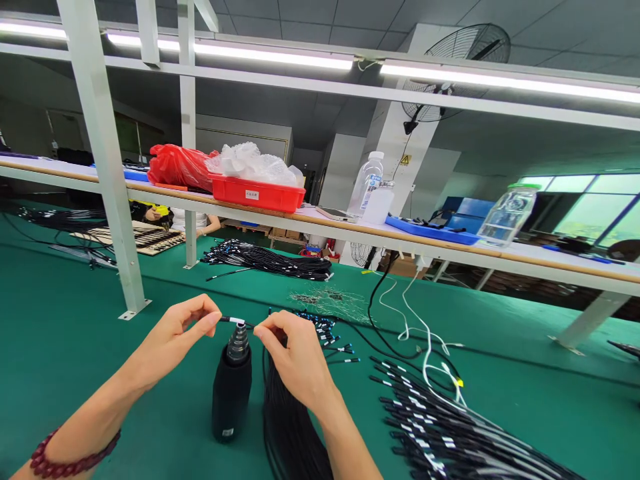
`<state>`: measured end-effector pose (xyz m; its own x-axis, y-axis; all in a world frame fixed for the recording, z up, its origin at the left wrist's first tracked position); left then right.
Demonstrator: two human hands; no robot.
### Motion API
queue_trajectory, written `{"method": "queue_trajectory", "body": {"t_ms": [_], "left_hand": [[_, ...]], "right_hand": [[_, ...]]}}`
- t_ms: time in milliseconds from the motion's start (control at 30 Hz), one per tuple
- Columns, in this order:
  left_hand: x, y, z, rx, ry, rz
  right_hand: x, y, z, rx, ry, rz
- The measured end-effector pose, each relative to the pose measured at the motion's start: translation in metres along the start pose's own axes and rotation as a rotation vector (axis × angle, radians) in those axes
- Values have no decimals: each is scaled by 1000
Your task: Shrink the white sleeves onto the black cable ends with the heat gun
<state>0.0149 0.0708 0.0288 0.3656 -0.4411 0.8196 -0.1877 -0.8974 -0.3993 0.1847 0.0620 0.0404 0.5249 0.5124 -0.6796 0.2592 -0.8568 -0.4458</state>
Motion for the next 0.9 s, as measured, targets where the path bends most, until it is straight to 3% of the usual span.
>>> {"method": "queue_trajectory", "body": {"t_ms": [167,900], "left_hand": [[1,2,-3,31,5,-2],[-3,0,-6,20,55,32]], "right_hand": [[-7,5,4,-88,-18,-16],[-9,3,-3,-14,-30,16]]}}
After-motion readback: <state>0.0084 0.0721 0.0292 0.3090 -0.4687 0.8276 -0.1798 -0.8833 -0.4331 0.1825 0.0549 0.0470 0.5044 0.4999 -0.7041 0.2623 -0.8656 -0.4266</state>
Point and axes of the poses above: each hand's wrist, its own y-axis away from the middle knuckle, its own z-axis out of the palm, x = y × z, the point moved 9 cm from there along -y, towards the middle knuckle, and after that the axes turned 1 degree about x, right-handed, at the moved point
